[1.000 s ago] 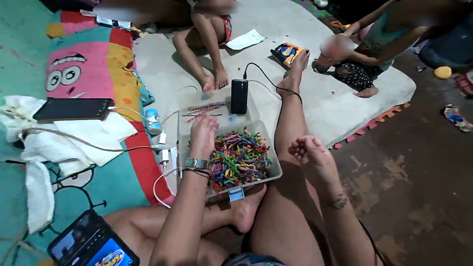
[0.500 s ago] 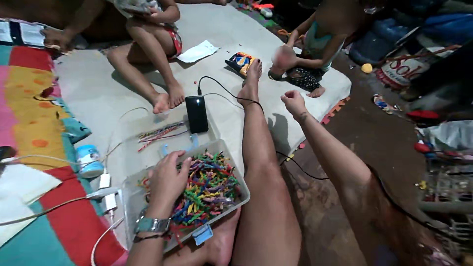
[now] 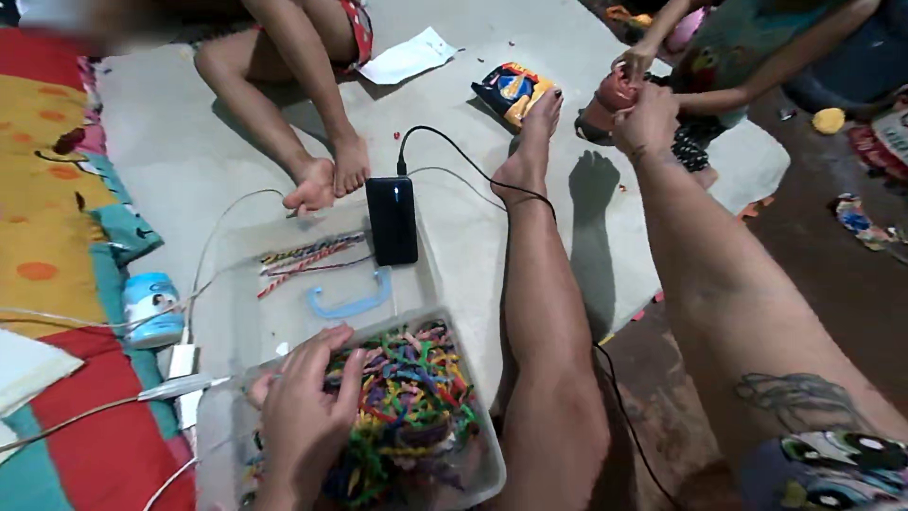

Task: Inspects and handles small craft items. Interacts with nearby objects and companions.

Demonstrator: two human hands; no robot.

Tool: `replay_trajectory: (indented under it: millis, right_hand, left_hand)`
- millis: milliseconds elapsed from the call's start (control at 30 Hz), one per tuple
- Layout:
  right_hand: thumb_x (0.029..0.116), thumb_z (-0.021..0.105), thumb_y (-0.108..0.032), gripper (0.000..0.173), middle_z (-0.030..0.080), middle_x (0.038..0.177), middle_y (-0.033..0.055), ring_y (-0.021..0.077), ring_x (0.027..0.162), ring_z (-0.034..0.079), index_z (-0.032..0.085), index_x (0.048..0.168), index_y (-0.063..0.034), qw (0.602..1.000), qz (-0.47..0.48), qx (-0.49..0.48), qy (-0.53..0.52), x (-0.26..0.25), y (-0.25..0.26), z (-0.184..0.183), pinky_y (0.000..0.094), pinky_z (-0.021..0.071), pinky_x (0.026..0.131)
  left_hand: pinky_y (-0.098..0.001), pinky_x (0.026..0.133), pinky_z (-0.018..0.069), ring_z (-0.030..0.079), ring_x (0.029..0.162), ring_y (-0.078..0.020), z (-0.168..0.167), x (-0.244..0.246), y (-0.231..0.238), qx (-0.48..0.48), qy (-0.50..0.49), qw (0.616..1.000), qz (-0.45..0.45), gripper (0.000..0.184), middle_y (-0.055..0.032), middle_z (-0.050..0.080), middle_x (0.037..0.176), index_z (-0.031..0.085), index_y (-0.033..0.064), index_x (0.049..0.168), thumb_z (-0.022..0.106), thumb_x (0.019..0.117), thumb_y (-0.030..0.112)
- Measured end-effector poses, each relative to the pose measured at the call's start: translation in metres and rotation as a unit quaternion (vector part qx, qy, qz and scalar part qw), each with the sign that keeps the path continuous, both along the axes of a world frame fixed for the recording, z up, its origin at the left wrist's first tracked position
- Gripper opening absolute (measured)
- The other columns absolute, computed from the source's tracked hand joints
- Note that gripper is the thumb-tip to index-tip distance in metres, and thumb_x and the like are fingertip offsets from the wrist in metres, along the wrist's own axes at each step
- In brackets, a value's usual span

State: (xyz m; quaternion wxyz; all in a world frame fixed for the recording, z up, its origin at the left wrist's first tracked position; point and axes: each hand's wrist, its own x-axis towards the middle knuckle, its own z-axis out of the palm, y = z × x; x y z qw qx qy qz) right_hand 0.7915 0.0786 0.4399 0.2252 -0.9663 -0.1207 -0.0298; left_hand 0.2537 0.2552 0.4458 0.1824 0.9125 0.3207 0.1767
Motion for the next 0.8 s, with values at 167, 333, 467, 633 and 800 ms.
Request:
replay_trajectory:
  millis: [167,333,467,633,800]
  right_hand:
    - [0.0916,0.067,-0.025,0.070,0.043,0.148,0.0376,0.0566,0.139,0.038,0.041,0.147,0.0094,0.999,-0.034,-0.012,0.011,0.042,0.013,-0.004,0.0760,0.0307,0.107]
    - [0.0961,0.060,-0.049,0.083,0.038,0.150,0.0407,0.0570,0.143,0.033,0.038,0.147,0.0131,0.998,-0.015,-0.061,0.030,0.086,0.015,-0.010,0.0765,0.0273,0.109]
    - [0.0915,0.066,-0.056,0.089,0.039,0.148,0.0420,0.0590,0.142,0.033,0.041,0.148,0.0078,0.995,-0.005,-0.077,0.065,0.101,0.021,-0.015,0.0800,0.0244,0.107]
    - [0.0849,0.076,-0.047,0.080,0.045,0.144,0.0397,0.0573,0.136,0.041,0.052,0.140,0.0053,0.997,0.019,-0.063,0.041,0.085,0.018,-0.019,0.0786,0.0270,0.106]
    - [0.0720,0.085,-0.047,0.099,0.040,0.148,0.0378,0.0547,0.137,0.040,0.043,0.144,0.0066,1.000,-0.005,-0.023,-0.020,0.053,-0.002,-0.008,0.0746,0.0292,0.106]
  left_hand:
    - [-0.0576,0.101,0.0402,0.067,0.116,-0.0268,-0.003,-0.002,-0.001,0.027,-0.013,0.999,-0.011,0.039,-0.0120,0.074,0.118,0.073,0.0066,0.114,0.055,0.1004,0.038]
    - [-0.0475,0.106,0.0384,0.064,0.120,-0.0223,0.000,-0.003,-0.004,0.022,-0.004,1.000,-0.014,0.031,-0.0126,0.073,0.118,0.070,0.0054,0.116,0.060,0.1001,0.030]
    - [-0.0404,0.108,0.0370,0.063,0.121,-0.0178,0.000,-0.004,-0.003,0.024,0.005,1.000,-0.016,0.029,-0.0117,0.073,0.117,0.069,0.0060,0.114,0.060,0.0991,0.029]
    - [-0.0410,0.108,0.0373,0.063,0.119,-0.0183,-0.001,-0.004,-0.002,0.024,0.006,1.000,-0.017,0.031,-0.0117,0.074,0.115,0.068,0.0063,0.114,0.057,0.1008,0.032]
    - [-0.0505,0.102,0.0412,0.065,0.118,-0.0234,-0.004,-0.003,-0.003,0.026,-0.019,0.999,-0.007,0.032,-0.0115,0.073,0.117,0.071,0.0071,0.113,0.058,0.0996,0.033]
